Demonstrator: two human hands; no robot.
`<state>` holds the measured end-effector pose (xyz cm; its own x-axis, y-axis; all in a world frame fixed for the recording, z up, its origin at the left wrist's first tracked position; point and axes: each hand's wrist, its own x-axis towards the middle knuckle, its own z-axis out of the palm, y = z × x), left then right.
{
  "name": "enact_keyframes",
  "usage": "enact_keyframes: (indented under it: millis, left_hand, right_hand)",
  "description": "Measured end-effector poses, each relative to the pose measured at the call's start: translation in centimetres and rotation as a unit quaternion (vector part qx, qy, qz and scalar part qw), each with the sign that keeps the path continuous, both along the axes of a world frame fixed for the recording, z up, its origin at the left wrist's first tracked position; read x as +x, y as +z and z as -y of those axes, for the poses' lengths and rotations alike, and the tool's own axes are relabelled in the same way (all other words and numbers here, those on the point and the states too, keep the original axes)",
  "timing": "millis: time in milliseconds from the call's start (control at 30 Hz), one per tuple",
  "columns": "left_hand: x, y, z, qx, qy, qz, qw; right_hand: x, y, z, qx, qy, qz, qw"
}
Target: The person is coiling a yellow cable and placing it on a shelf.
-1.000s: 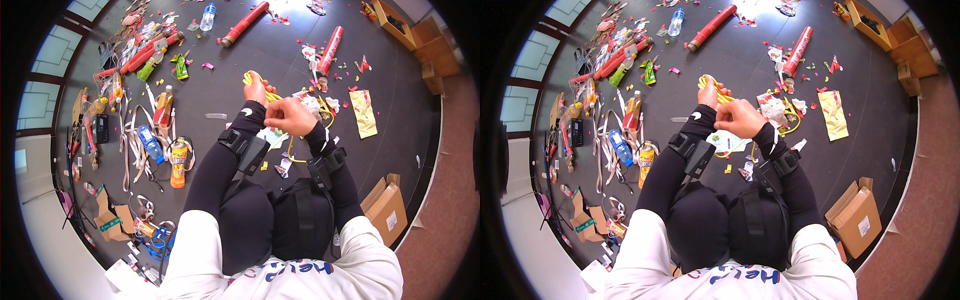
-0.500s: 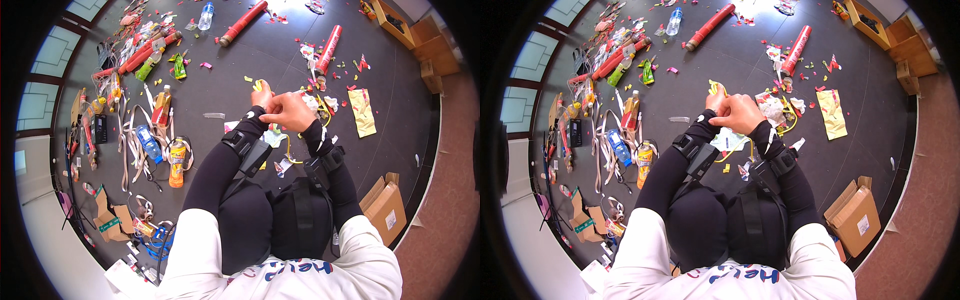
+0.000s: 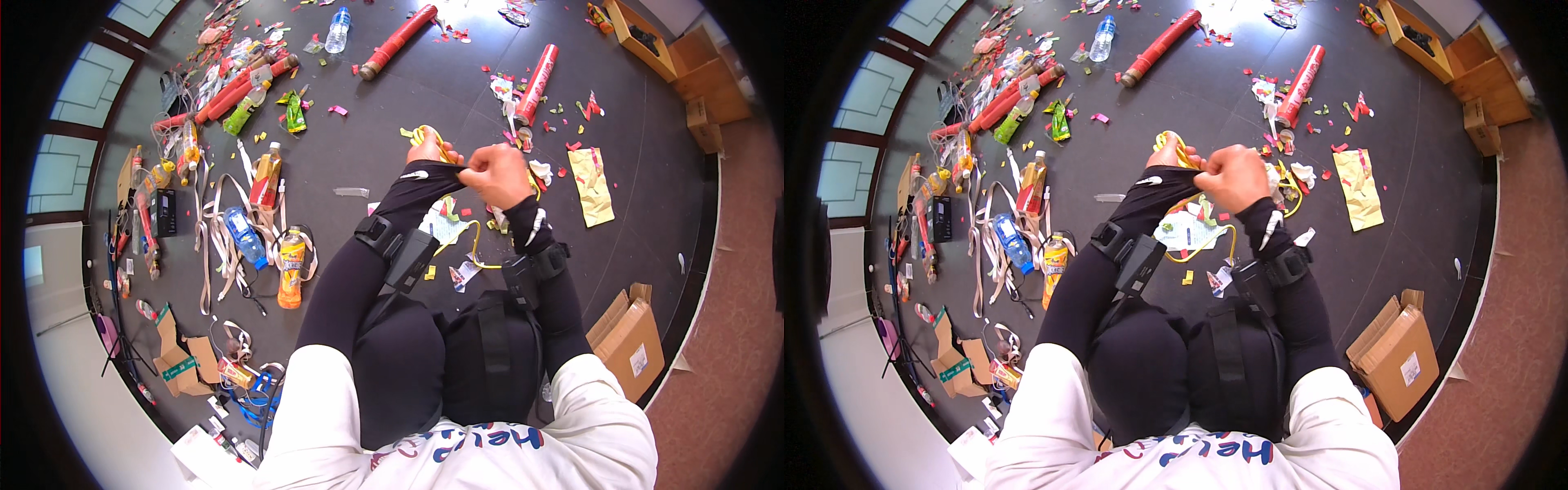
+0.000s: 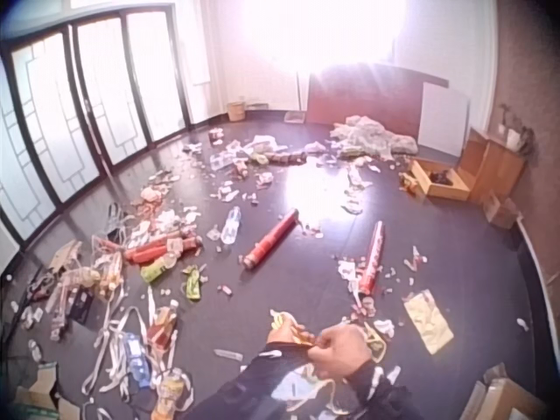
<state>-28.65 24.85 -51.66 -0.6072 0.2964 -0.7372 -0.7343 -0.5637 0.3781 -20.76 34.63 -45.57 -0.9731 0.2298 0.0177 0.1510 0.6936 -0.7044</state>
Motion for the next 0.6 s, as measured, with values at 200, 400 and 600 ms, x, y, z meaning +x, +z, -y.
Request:
enact_keyframes:
  millis: [200, 400, 600]
  left_hand:
    - [-2.3, 3.6, 2.7, 0.107, 0.074, 0.012, 0.991]
    - [-3.0, 3.8, 1.6, 0.091, 0.102, -0.023, 0.990]
    - [-1.4, 3.1, 0.8, -0.032, 0.079, -0.149, 0.985]
  right_hand:
    - [0.2, 1.2, 0.7, -0.073, 0.077, 0.004, 0.994]
    - [-0.2, 1.5, 3.0, -0.195, 0.084, -0.048, 0.976]
    - [-0.2, 2.0, 3.0, -0.191, 0.079, -0.046, 0.977]
